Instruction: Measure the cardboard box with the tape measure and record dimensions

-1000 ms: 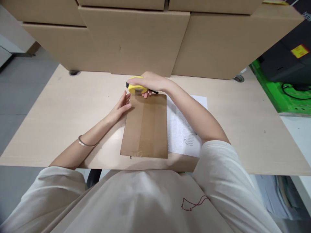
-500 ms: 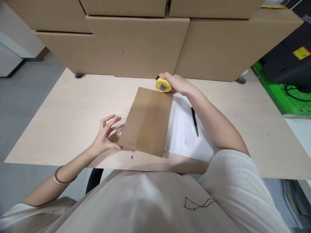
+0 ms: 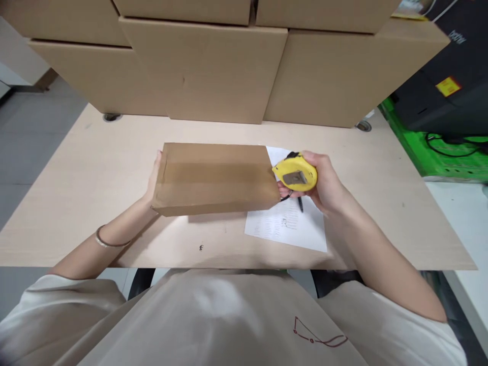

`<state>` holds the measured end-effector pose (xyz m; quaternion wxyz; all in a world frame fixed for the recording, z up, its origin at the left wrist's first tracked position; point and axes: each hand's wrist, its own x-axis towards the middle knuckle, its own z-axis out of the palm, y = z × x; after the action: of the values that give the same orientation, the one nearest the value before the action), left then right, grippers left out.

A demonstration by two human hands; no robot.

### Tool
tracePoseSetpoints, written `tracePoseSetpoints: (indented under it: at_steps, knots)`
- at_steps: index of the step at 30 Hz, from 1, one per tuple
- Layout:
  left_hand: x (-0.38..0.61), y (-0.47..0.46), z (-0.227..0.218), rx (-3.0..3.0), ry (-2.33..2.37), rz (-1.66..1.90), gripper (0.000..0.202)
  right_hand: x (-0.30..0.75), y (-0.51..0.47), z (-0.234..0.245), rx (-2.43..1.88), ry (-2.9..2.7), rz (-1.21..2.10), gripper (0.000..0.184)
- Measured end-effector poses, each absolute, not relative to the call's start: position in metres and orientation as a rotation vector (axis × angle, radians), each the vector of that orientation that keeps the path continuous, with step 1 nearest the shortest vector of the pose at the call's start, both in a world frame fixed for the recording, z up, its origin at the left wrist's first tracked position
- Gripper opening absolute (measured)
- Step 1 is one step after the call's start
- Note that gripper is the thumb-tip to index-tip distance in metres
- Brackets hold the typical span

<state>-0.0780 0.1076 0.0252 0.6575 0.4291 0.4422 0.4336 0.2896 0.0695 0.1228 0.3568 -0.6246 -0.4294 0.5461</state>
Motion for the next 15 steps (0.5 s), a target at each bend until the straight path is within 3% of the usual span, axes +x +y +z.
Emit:
tracePoseSetpoints:
  at_steps: [8,15]
  knots:
    - [-0.098,0.106,-0.011,1.160,1.277,1.087,0.076,0.297,0.045,0.098,-1.701,-1.115,1.653,0.044]
    - [-0.112,0.100,-0.011,1.268,1.105,1.035,0.105,0.272,0.085,0.117,-1.553,-1.488,1.440,0.037]
